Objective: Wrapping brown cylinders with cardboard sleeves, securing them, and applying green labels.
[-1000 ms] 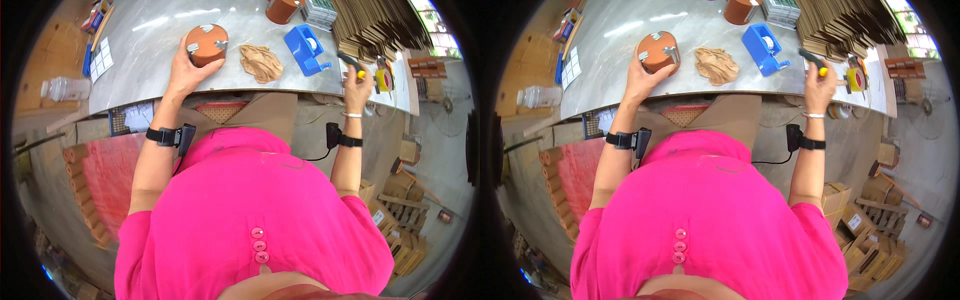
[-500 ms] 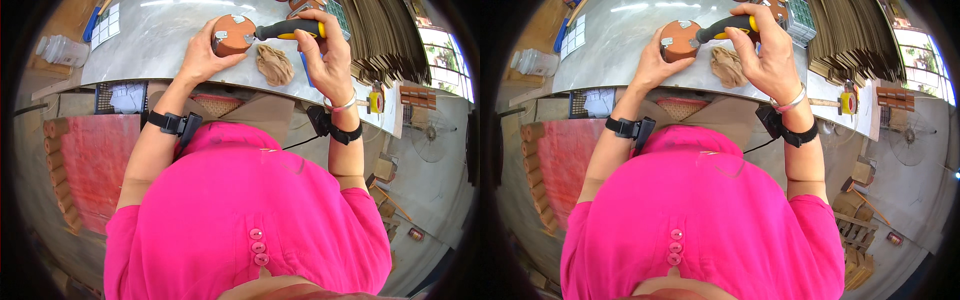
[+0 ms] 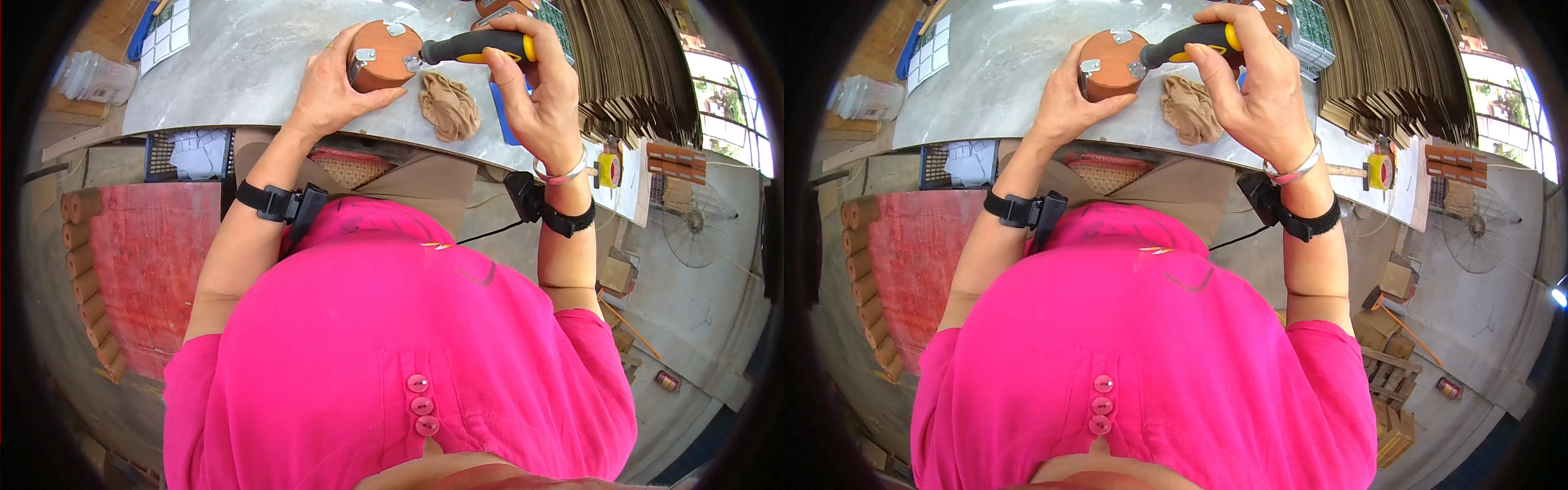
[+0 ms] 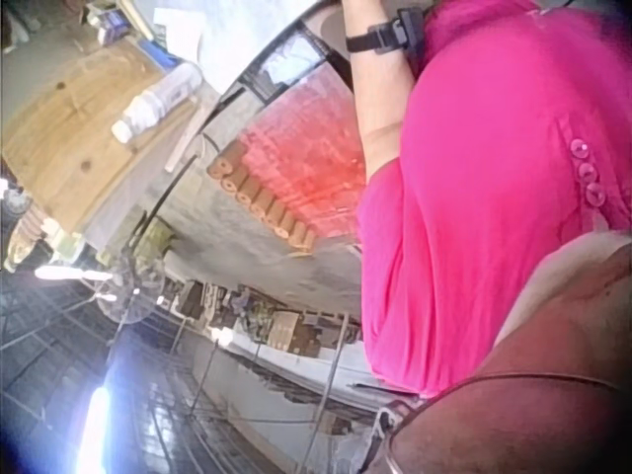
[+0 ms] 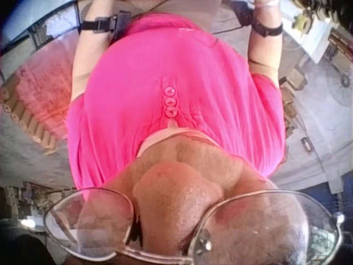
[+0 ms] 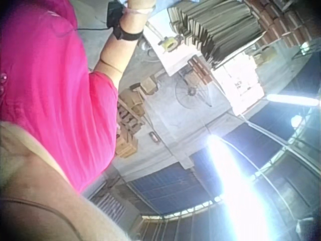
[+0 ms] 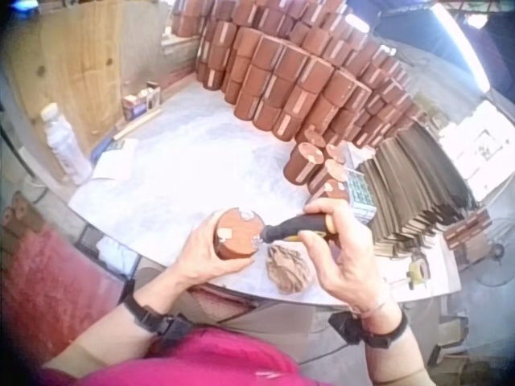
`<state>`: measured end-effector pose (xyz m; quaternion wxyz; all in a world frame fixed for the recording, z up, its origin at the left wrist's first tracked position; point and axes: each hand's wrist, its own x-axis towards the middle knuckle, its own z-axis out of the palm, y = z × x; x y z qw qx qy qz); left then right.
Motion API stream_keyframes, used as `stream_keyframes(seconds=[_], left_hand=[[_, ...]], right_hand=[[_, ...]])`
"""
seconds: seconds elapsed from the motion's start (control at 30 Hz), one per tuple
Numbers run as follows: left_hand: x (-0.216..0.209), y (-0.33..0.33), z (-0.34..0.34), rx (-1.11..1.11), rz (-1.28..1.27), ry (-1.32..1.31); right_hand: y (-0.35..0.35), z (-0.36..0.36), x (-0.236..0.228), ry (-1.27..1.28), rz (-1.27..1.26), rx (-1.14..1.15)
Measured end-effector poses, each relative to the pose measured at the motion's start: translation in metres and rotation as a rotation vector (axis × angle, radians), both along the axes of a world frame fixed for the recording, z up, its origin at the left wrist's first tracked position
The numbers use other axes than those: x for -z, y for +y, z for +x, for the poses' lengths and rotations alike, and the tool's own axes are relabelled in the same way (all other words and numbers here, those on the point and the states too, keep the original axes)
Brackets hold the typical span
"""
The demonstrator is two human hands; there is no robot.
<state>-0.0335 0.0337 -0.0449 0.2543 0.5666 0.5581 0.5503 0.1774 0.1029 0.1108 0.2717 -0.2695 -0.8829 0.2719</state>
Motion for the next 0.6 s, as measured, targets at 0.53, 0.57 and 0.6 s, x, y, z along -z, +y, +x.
stream_keyframes(seconds=[0.53,0.57,0.6], left_hand=[[-0.001,0.0,-0.001,-0.007,0.026,0.023],[-0.002,0.0,0.0,-0.005,0.025,0.023],[-0.003,0.0,0.001,-0.005,0.032,0.029]], right_hand=[[0.006,-0.013,-0.019,-0.122,0.191,-0.104],[-0.002,-0.025,-0.021,-0.122,0.19,-0.102],[-0.015,-0.043,-0.02,-0.054,0.321,0.036]])
